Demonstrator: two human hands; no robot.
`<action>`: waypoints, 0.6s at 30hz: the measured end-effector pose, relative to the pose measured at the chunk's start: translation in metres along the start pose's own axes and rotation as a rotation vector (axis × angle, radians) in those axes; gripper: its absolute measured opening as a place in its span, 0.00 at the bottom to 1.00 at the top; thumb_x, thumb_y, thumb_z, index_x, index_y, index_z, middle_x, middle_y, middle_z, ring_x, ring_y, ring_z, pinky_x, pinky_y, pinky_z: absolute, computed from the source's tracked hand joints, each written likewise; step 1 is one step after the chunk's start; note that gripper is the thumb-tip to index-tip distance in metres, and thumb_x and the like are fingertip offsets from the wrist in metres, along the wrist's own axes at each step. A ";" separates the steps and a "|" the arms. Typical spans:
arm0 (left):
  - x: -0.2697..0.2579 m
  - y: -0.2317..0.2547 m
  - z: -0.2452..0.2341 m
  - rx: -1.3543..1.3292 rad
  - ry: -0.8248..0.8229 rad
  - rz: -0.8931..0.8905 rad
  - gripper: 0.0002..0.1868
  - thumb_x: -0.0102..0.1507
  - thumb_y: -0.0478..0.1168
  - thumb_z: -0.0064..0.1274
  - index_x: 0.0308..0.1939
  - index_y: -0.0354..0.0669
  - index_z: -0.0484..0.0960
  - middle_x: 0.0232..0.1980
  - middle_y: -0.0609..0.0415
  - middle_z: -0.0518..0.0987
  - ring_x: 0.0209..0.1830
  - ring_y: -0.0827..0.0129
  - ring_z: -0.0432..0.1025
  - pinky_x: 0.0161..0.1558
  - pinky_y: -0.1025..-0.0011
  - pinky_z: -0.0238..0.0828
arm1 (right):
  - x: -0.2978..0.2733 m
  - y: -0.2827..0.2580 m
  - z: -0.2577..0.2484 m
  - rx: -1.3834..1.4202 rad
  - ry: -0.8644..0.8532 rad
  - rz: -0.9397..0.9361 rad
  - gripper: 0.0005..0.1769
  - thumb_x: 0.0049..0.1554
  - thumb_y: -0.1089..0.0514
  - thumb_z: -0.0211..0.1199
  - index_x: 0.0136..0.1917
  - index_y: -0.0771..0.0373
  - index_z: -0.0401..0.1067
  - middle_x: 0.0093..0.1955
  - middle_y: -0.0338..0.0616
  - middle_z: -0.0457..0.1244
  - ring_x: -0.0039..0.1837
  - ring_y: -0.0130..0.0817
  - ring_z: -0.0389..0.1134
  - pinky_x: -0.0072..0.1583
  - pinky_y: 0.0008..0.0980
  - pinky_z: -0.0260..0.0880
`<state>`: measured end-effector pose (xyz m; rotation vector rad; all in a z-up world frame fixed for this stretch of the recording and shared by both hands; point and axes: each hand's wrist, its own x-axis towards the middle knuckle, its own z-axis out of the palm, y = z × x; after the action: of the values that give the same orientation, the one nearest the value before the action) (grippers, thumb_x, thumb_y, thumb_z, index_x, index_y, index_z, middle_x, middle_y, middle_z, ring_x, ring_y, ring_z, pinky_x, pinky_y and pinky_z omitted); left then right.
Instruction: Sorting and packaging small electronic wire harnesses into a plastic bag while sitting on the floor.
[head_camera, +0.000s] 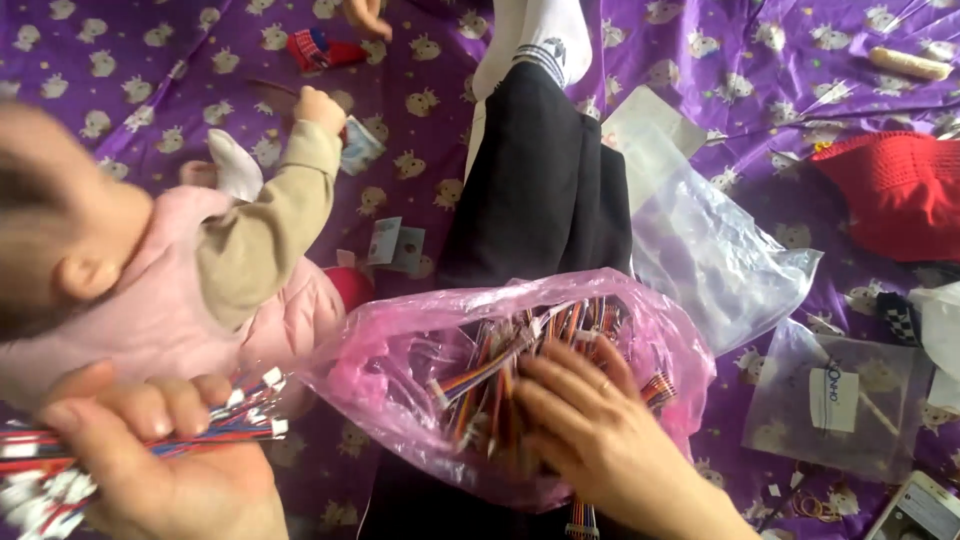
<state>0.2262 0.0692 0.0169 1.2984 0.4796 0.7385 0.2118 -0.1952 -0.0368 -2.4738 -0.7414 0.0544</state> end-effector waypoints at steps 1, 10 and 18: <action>-0.002 0.006 0.006 0.080 0.025 0.043 0.19 0.63 0.61 0.45 0.45 0.54 0.66 0.24 0.71 0.55 0.21 0.86 0.48 0.29 0.86 0.52 | 0.000 -0.006 -0.004 0.207 0.006 -0.044 0.31 0.37 0.57 0.69 0.56 0.56 0.70 0.61 0.46 0.61 0.67 0.46 0.58 0.67 0.63 0.36; -0.082 -0.024 0.050 0.938 -1.507 0.492 0.23 0.54 0.45 0.54 0.51 0.39 0.76 0.26 0.49 0.75 0.18 0.59 0.73 0.18 0.66 0.69 | 0.026 0.028 0.000 -0.061 0.116 0.004 0.21 0.46 0.56 0.60 0.55 0.58 0.67 0.57 0.40 0.62 0.66 0.44 0.57 0.67 0.49 0.41; -0.048 -0.037 0.049 1.208 -1.257 0.505 0.17 0.50 0.33 0.51 0.44 0.48 0.79 0.27 0.60 0.78 0.17 0.71 0.70 0.15 0.76 0.64 | -0.015 0.048 -0.013 0.204 0.007 0.061 0.15 0.45 0.60 0.62 0.47 0.57 0.73 0.42 0.38 0.68 0.35 0.35 0.69 0.37 0.30 0.68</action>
<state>0.2350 -0.0028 -0.0118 2.7217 -0.5866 -0.2051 0.2256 -0.2425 -0.0518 -2.3008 -0.6244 0.1366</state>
